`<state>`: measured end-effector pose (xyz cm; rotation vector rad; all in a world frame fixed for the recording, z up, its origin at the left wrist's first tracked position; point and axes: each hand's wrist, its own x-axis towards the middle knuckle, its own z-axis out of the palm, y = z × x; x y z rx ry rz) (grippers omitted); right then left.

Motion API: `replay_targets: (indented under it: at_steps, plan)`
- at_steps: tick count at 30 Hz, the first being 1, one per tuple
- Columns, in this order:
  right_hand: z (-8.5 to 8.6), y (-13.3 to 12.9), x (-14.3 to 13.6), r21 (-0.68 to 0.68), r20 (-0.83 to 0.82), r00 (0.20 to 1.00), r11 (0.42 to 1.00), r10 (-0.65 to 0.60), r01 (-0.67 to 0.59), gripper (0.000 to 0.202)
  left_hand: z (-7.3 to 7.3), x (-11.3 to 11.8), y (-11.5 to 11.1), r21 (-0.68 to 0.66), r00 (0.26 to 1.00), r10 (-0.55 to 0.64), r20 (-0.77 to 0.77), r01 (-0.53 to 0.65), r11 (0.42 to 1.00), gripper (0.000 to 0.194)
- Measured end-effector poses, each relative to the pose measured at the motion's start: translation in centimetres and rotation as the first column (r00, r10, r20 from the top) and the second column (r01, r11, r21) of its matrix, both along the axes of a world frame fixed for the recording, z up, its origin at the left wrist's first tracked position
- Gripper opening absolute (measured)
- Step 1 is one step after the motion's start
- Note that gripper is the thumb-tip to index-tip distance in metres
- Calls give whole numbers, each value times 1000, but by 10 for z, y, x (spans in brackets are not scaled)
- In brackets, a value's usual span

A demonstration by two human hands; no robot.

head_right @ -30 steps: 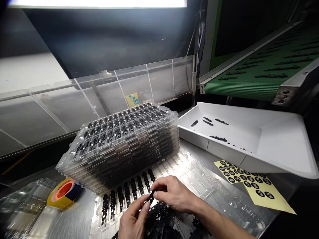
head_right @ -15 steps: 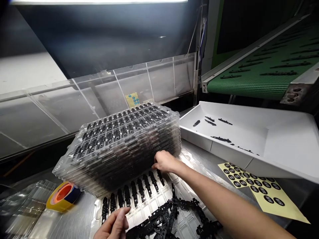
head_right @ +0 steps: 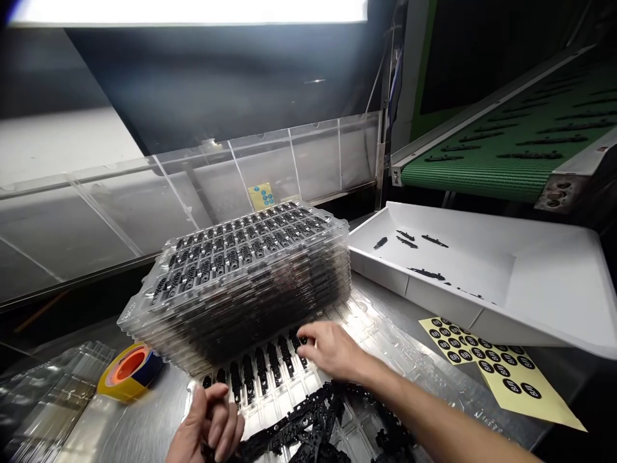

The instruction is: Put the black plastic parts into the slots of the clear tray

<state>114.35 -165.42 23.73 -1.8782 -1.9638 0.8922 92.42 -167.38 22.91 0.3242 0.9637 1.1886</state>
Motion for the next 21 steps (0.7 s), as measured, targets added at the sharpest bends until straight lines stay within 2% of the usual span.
replay_targets:
  at_steps: [2, 3, 5, 8, 11, 13, 15, 17, 19, 20, 21]
  plan:
    - [11, -30, -16, -17, -207, 977, 998, 48, -52, 35, 9, 11, 2, 55, 985, 3, 172, -12, 998, 40]
    - [14, -44, -23, -22, -285, 956, 996, 77, -87, 32, 11, 17, 2, 79, 977, -9, 215, -8, 997, 39]
    - [12, -65, -36, -8, -339, 938, 997, 69, -76, 31, 13, 26, 1, 96, 974, -33, 223, 12, 995, 38]
    - [5, -78, -43, 47, -385, 922, 998, 45, -29, 37, 9, 29, -4, 66, 978, -37, 206, 24, 998, 38]
    - [2, -77, -43, 23, -555, 823, 992, 119, -128, 30, 7, 26, -9, 39, 962, -25, 271, 15, 999, 37]
    - [3, -77, -45, -25, -621, 782, 996, 55, -89, 25, 10, 26, -10, 44, 948, -29, 317, 15, 999, 37]
    - [3, -78, -47, -113, -663, 742, 993, -96, 28, 21, 13, 30, -9, 91, 929, -57, 367, 25, 996, 39]
    - [4, -78, -44, -267, -734, 629, 960, -256, 80, 20, 16, 36, -4, 177, 912, -113, 394, 45, 983, 42]
    - [7, -74, -30, -329, -782, 526, 938, -334, 107, 20, 13, 41, 3, 268, 945, -139, 295, 58, 962, 44]
    - [10, -69, -18, -298, -782, 534, 945, -323, 136, 21, 10, 44, 8, 309, 983, -120, 137, 73, 948, 43]
    - [13, -61, -4, -222, -749, 597, 958, -288, 184, 20, 6, 46, 12, 343, 990, -91, -109, 123, 931, 41]
